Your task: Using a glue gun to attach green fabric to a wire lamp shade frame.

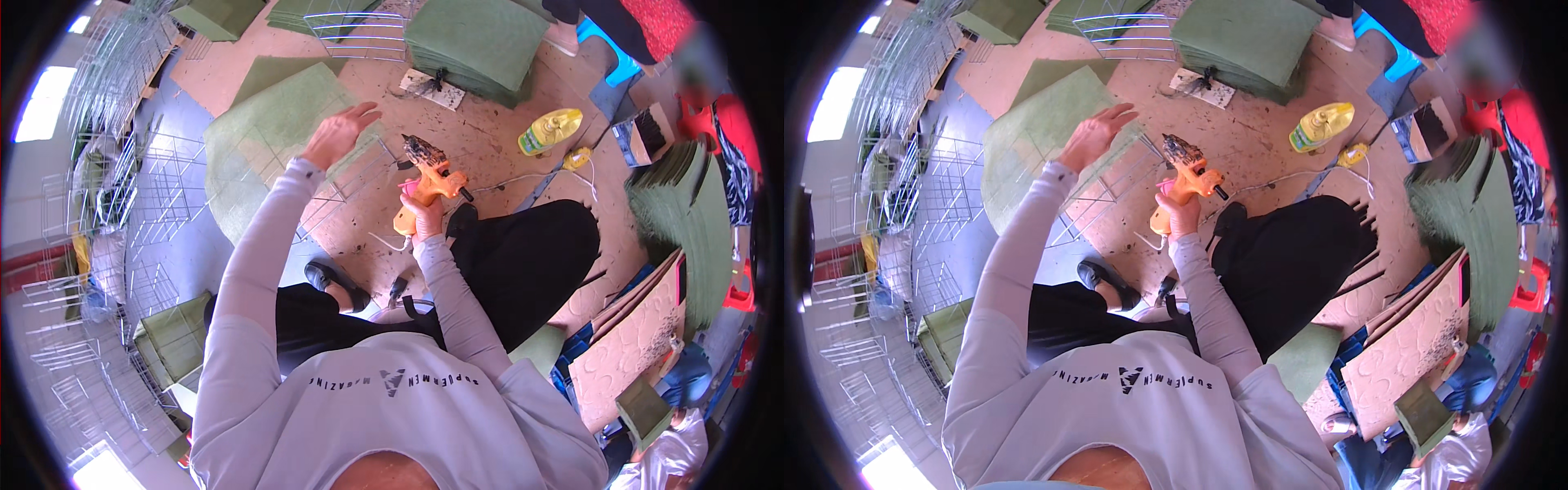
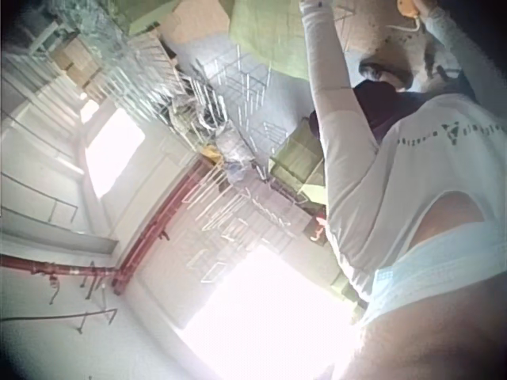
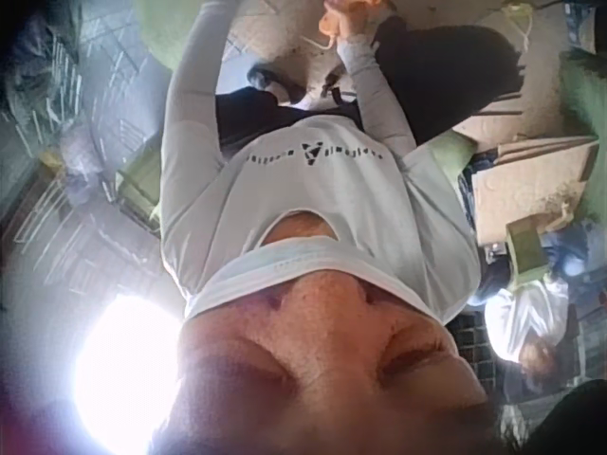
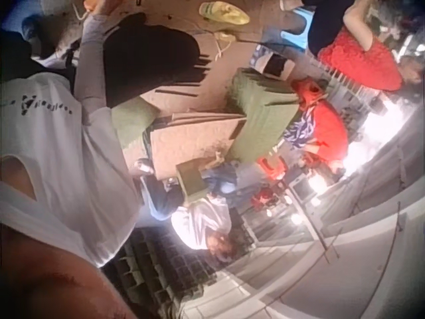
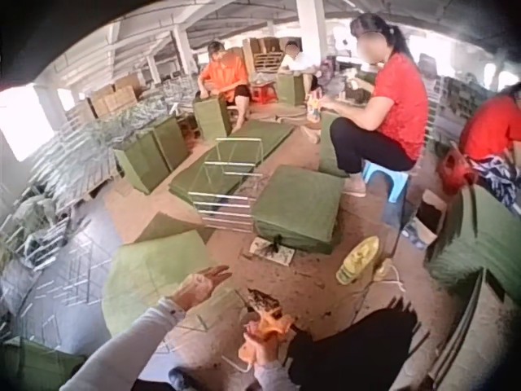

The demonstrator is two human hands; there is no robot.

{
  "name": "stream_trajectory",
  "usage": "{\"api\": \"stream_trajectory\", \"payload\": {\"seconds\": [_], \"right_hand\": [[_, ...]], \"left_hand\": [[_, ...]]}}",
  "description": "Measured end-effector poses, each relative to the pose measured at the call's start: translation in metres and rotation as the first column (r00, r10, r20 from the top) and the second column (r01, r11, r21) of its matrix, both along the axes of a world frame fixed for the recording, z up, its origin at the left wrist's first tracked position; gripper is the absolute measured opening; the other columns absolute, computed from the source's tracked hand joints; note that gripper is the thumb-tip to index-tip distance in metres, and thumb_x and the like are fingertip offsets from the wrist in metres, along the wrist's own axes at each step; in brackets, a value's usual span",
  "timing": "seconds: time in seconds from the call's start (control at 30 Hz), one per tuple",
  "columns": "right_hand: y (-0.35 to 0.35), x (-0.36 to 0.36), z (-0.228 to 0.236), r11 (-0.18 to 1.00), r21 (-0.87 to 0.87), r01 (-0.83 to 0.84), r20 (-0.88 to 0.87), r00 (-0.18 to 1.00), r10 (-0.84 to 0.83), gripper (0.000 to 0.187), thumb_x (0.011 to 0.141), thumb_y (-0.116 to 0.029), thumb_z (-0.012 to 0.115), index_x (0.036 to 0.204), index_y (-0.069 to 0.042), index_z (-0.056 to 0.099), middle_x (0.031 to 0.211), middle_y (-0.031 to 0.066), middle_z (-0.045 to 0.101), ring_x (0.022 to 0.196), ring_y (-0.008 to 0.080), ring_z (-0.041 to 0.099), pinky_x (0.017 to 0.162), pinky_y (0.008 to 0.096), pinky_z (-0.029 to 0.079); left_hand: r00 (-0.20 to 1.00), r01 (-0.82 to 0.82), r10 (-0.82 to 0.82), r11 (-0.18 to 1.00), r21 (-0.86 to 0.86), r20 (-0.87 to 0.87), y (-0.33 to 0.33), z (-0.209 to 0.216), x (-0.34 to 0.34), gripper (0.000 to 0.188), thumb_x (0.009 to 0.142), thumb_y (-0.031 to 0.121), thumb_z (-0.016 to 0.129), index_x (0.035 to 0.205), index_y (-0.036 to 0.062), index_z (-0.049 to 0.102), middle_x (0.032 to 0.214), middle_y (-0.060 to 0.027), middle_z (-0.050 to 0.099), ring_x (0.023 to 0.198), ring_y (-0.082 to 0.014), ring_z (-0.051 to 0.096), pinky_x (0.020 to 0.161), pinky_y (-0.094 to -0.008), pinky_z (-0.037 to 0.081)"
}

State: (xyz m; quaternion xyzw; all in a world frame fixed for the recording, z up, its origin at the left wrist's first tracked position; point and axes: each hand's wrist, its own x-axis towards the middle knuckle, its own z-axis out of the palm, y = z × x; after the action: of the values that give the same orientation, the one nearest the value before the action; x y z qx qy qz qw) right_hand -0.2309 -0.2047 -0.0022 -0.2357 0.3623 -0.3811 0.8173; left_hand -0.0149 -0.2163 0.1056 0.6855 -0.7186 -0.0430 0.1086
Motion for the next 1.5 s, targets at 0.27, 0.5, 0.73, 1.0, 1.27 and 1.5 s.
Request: {"api": "stream_trajectory", "payload": {"seconds": [0.27, 0.5, 0.73, 1.0, 1.27, 1.5], "right_hand": [[0.005, -0.004, 0.023, 0.995, 0.005, -0.101, 0.124, 0.987, 0.099, 0.050, 0.065, 0.005, 0.065, 0.111, -0.003, 0.047, 0.106, 0.0073, 0.056, 0.098, 0.0158, 0.053, 0.080, 0.0269, 0.045], [0.008, -0.004, 0.039, 0.990, 0.103, -0.098, 0.124, 0.989, 0.085, 0.042, 0.065, 0.005, 0.065, 0.104, -0.003, 0.050, 0.097, 0.0065, 0.058, 0.086, 0.0152, 0.057, 0.068, 0.0261, 0.047], [0.007, -0.006, 0.039, 0.989, 0.101, -0.105, 0.121, 0.988, 0.093, 0.038, 0.067, 0.004, 0.063, 0.101, -0.004, 0.051, 0.093, 0.0062, 0.060, 0.082, 0.0147, 0.059, 0.065, 0.0259, 0.047], [0.004, -0.004, 0.045, 0.982, 0.133, -0.134, 0.126, 0.985, 0.117, 0.035, 0.068, 0.004, 0.062, 0.100, -0.004, 0.050, 0.091, 0.0070, 0.060, 0.084, 0.0164, 0.060, 0.068, 0.0263, 0.046], [0.005, -0.003, 0.036, 0.985, 0.100, -0.142, 0.126, 0.984, 0.129, 0.035, 0.069, 0.000, 0.063, 0.101, -0.004, 0.050, 0.091, 0.0061, 0.060, 0.084, 0.0161, 0.060, 0.070, 0.0269, 0.046], [0.005, 0.001, 0.022, 0.988, 0.056, -0.141, 0.121, 0.984, 0.133, 0.035, 0.069, -0.001, 0.064, 0.101, -0.005, 0.050, 0.091, 0.0043, 0.060, 0.083, 0.0157, 0.060, 0.067, 0.0274, 0.045]], "left_hand": [[0.971, 0.122, -0.185, 0.929, 0.351, 0.153, -0.045, -0.017, 0.008, 0.029, 0.076, 0.007, 0.046, 0.103, 0.0080, 0.056, 0.103, -0.0088, 0.053, 0.098, -0.0260, 0.052, 0.080, -0.0335, 0.047], [0.986, 0.136, -0.151, 0.975, 0.174, 0.071, -0.042, -0.034, 0.014, 0.011, 0.076, 0.008, 0.047, 0.081, 0.0042, 0.056, 0.088, -0.0094, 0.053, 0.092, -0.0278, 0.053, 0.076, -0.0373, 0.045], [0.998, 0.064, -0.065, 0.970, 0.235, -0.004, -0.041, -0.026, 0.009, 0.010, 0.077, 0.008, 0.047, 0.082, 0.0034, 0.055, 0.088, -0.0107, 0.052, 0.088, -0.0296, 0.054, 0.074, -0.0367, 0.046], [0.994, 0.110, -0.111, 0.987, 0.121, -0.004, -0.034, -0.021, 0.008, 0.006, 0.072, 0.000, 0.051, 0.077, 0.0007, 0.053, 0.088, -0.0094, 0.054, 0.081, -0.0286, 0.057, 0.069, -0.0353, 0.047], [0.989, 0.124, -0.128, 0.991, 0.056, 0.070, -0.028, -0.020, 0.009, 0.006, 0.072, 0.004, 0.052, 0.077, 0.0040, 0.055, 0.087, -0.0066, 0.051, 0.086, -0.0238, 0.055, 0.072, -0.0342, 0.048], [0.988, 0.114, -0.118, 0.993, 0.041, 0.096, -0.028, -0.018, 0.006, 0.004, 0.070, 0.005, 0.056, 0.073, 0.0033, 0.056, 0.083, -0.0065, 0.051, 0.084, -0.0223, 0.054, 0.068, -0.0338, 0.048]]}}
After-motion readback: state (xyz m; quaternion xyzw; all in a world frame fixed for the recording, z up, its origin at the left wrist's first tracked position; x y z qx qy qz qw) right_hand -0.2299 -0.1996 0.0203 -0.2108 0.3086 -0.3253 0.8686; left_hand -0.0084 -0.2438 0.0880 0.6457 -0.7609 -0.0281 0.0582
